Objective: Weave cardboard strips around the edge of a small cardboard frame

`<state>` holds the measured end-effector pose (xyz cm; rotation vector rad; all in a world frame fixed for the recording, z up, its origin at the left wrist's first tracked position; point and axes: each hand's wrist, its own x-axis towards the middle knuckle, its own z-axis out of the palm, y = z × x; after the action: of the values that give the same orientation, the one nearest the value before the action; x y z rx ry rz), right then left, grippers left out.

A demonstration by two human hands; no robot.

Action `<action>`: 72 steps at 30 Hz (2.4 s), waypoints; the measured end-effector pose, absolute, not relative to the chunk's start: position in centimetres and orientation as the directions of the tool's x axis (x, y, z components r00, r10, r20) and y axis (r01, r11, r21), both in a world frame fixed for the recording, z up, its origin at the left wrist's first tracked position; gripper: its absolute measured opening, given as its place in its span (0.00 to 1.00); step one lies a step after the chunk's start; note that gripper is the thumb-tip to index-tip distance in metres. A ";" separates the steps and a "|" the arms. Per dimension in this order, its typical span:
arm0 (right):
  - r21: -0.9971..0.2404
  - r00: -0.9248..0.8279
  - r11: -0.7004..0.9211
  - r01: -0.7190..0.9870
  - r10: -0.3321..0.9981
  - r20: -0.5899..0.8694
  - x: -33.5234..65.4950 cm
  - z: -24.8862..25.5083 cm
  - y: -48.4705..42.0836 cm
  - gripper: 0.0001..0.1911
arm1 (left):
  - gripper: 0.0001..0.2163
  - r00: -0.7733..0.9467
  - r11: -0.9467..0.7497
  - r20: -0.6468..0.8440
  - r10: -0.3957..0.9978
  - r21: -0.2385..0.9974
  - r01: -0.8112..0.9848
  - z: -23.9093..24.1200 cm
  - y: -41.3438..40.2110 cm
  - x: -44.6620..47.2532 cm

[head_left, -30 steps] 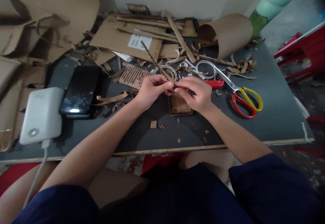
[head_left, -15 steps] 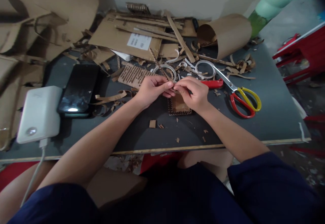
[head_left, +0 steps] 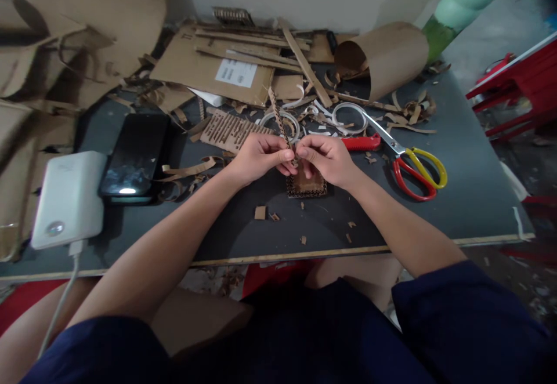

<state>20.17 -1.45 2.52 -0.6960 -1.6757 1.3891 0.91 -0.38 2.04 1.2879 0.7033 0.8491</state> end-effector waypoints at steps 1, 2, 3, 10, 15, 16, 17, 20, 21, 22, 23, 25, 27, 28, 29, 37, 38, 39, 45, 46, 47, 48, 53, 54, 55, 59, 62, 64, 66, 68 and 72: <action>-0.963 -0.477 0.257 -0.083 0.838 0.265 20.1 2.5 -1.5 0.18 | 0.26 0.515 0.070 0.011 0.857 0.988 -0.137 2.0 -0.4 0.9; -0.950 -0.437 0.303 -0.070 0.847 0.303 20.1 2.6 -1.6 0.17 | 0.27 0.500 0.068 0.011 0.866 0.988 -0.139 1.9 -0.3 0.9; -0.929 -0.391 0.367 -0.046 0.849 0.355 20.0 2.6 -1.7 0.16 | 0.27 0.484 0.063 0.017 0.875 0.987 -0.149 1.8 -0.3 0.9; -0.671 -0.286 0.710 0.215 0.702 0.652 20.2 2.1 -1.6 0.08 | 0.25 0.514 0.018 0.085 0.853 0.981 -0.191 1.2 -0.1 0.9; -0.564 -0.295 0.759 0.325 0.648 0.702 20.2 2.4 -1.9 0.07 | 0.26 0.541 0.028 0.064 0.838 0.987 -0.159 1.3 -0.1 1.0; -0.564 -0.297 0.753 0.338 0.654 0.696 20.2 2.5 -2.0 0.08 | 0.27 0.547 0.027 0.060 0.835 0.988 -0.150 1.4 -0.1 1.0; -0.570 -0.297 0.746 0.344 0.662 0.688 20.1 2.6 -2.0 0.09 | 0.27 0.550 0.025 0.059 0.833 0.989 -0.144 1.4 -0.1 1.0; -0.615 -0.284 0.714 0.335 0.699 0.657 20.0 2.7 -2.1 0.12 | 0.26 0.556 -0.002 0.084 0.827 0.989 -0.147 1.6 -0.2 1.0; -0.641 -0.278 0.696 0.323 0.717 0.639 20.0 2.7 -2.1 0.13 | 0.26 0.559 -0.021 0.102 0.823 0.988 -0.151 1.6 -0.2 1.0; -0.675 -0.276 0.673 0.305 0.740 0.613 20.0 2.7 -2.1 0.14 | 0.25 0.560 -0.044 0.122 0.819 0.987 -0.152 1.7 -0.2 1.0; -0.714 -0.278 0.642 0.280 0.766 0.580 20.0 2.7 -2.0 0.15 | 0.25 0.562 -0.066 0.139 0.815 0.987 -0.148 1.7 -0.2 1.1; -0.813 -0.299 0.543 0.210 0.827 0.476 20.1 2.8 -1.7 0.17 | 0.25 0.566 -0.104 0.158 0.809 0.987 -0.127 1.8 -0.1 1.0; -0.903 -0.350 0.409 0.134 0.872 0.343 20.4 3.0 -1.5 0.19 | 0.26 0.580 -0.131 0.156 0.800 0.988 -0.086 1.9 -0.1 0.9; -0.932 -0.390 0.345 0.110 0.877 0.279 20.6 3.1 -1.3 0.20 | 0.26 0.593 -0.142 0.153 0.791 0.988 -0.065 2.0 -0.1 0.9; -0.951 -0.441 0.292 0.101 0.870 0.220 20.8 3.4 -1.2 0.20 | 0.26 0.612 -0.149 0.146 0.777 0.988 -0.048 2.1 -0.1 0.8; -0.989 -0.657 0.087 0.116 0.754 -0.011 21.4 4.3 -1.1 0.20 | 0.27 0.789 -0.104 -0.004 0.615 0.991 0.086 3.4 0.0 0.0; -0.989 -0.628 0.115 0.098 0.777 0.028 21.2 4.3 -1.3 0.20 | 0.27 0.769 -0.097 0.012 0.639 0.993 0.065 3.5 0.1 0.0; -0.982 -0.583 0.169 0.080 0.807 0.091 21.0 4.2 -1.5 0.19 | 0.27 0.738 -0.090 0.039 0.674 0.996 0.030 3.5 0.1 -0.1; -0.787 -0.389 0.590 0.181 0.778 0.494 20.2 4.1 -2.5 0.13 | 0.27 0.607 -0.055 0.148 0.781 0.984 -0.169 3.4 0.1 0.2; -0.759 -0.387 0.621 0.195 0.760 0.522 20.2 4.1 -2.6 0.12 | 0.26 0.609 -0.050 0.142 0.780 0.985 -0.166 3.3 0.1 0.2; -0.729 -0.385 0.653 0.205 0.739 0.553 20.2 4.1 -2.6 0.10 | 0.26 0.610 -0.050 0.136 0.781 0.987 -0.156 3.2 0.1 0.3; -0.693 -0.382 0.687 0.218 0.714 0.587 20.1 4.0 -2.6 0.08 | 0.26 0.605 -0.056 0.133 0.785 0.988 -0.145 3.1 0.0 0.3; -0.532 -0.265 0.747 0.399 0.649 0.713 19.8 3.7 -2.8 0.06 | 0.25 0.469 -0.154 0.185 0.864 0.983 -0.105 2.8 0.0 0.3; -0.502 -0.253 0.752 0.427 0.632 0.732 19.7 3.6 -2.8 0.06 | 0.25 0.453 -0.171 0.201 0.868 0.979 -0.106 2.8 0.0 0.2; -0.473 -0.251 0.762 0.443 0.611 0.751 19.7 3.4 -2.8 0.06 | 0.25 0.449 -0.183 0.209 0.868 0.978 -0.102 2.8 0.0 0.2; -0.426 -0.282 0.780 0.459 0.583 0.762 19.9 2.8 -2.4 0.06 | 0.22 0.445 -0.279 0.230 0.866 0.959 0.047 2.8 -0.4 0.3; -0.451 -0.311 0.764 0.461 0.615 0.724 20.2 2.6 -2.0 0.07 | 0.14 0.475 -0.495 0.342 0.811 0.834 0.244 2.8 -0.6 0.3; -0.463 -0.331 0.758 0.460 0.630 0.702 20.4 2.6 -1.8 0.07 | 0.10 0.519 -0.636 0.424 0.742 0.689 0.348 2.6 -0.6 0.2; -0.476 -0.351 0.745 0.468 0.650 0.674 20.4 2.7 -1.6 0.07 | 0.09 0.548 -0.741 0.507 0.665 0.537 0.403 2.4 -0.4 0.2; -0.493 -0.365 0.729 0.474 0.673 0.644 20.5 2.8 -1.6 0.07 | 0.08 0.567 -0.806 0.573 0.592 0.414 0.423 2.1 -0.2 0.1; -0.564 -0.383 0.709 0.423 0.704 0.598 20.5 3.1 -1.6 0.08 | 0.08 0.585 -0.831 0.601 0.545 0.297 0.470 1.9 0.0 -0.1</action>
<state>20.50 -1.55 3.10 -0.8597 -2.0306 0.4022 -0.15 0.00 1.85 2.7012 0.8685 1.0791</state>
